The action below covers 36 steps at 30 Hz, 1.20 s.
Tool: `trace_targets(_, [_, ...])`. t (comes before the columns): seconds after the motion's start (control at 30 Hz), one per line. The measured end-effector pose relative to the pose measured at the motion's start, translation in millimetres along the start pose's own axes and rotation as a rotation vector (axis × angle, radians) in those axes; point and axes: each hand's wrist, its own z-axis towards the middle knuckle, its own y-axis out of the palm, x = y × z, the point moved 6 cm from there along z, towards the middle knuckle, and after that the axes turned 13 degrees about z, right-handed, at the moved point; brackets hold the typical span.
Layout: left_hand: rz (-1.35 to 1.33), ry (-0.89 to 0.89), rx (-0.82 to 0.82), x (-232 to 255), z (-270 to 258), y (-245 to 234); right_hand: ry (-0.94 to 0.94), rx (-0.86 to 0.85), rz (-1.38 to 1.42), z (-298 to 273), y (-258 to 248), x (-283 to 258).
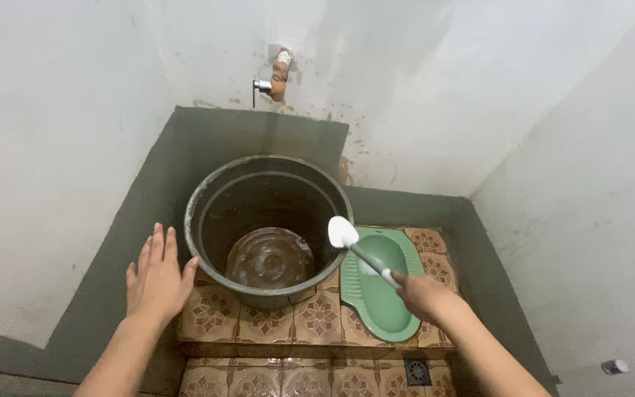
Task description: The person cleans the inside and bottom of a large plastic bucket using a brush and water, then rinses the brush under a tap.
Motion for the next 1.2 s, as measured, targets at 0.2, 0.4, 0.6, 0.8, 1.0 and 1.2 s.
trace_targets(0.2, [-0.004,-0.001,0.060,13,9,-6,0.055,0.074,0.182,54,-20,-10])
trace_targets(0.4, [0.015,0.003,0.034,30,13,-3,-0.043,0.113,0.197,78,-39,-12])
trace_targets(0.6, [0.029,-0.029,0.018,35,24,13,0.091,-0.026,0.172,14,-27,21])
trace_targets(0.8, [0.005,-0.037,0.029,31,24,8,-0.078,0.194,0.215,113,-39,-15])
trace_targets(1.0, [0.021,-0.052,0.054,20,42,3,-0.025,0.187,0.137,150,-48,-40])
trace_targets(1.2, [0.014,0.006,0.037,4,82,4,0.093,0.128,0.099,96,-30,-14])
